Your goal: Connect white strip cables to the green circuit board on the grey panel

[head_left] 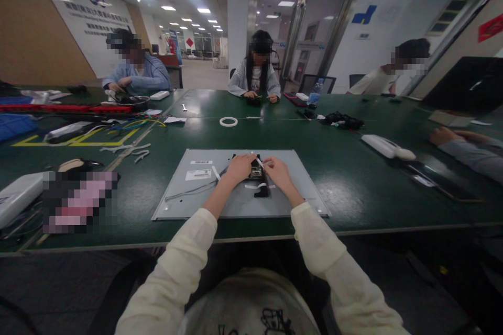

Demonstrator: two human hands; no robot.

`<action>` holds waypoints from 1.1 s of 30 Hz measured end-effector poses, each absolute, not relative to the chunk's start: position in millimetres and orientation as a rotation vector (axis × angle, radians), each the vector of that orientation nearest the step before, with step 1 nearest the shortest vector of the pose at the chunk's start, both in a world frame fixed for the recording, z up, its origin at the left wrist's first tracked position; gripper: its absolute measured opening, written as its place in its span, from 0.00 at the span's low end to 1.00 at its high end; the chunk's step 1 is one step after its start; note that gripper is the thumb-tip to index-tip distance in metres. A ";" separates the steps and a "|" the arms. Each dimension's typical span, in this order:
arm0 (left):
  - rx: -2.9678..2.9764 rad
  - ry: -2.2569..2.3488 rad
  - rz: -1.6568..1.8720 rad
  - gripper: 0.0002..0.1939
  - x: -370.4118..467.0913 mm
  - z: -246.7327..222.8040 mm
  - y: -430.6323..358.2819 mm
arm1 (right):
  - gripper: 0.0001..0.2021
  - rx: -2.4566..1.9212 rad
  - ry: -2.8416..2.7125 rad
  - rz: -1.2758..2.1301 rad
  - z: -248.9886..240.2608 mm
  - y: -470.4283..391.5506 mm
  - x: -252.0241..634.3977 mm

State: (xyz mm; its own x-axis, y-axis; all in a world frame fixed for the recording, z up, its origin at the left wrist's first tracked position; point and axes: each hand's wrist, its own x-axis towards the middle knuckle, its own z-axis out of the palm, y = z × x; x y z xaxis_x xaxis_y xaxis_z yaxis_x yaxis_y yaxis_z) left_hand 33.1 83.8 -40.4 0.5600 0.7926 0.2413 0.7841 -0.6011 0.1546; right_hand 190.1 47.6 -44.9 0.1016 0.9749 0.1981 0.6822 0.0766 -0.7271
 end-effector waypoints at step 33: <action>2.749 1.438 0.380 0.22 33.8 -40.3 85.9 | 0.15 -1.657 -1.976 0.077 -28.1 14.7 188.4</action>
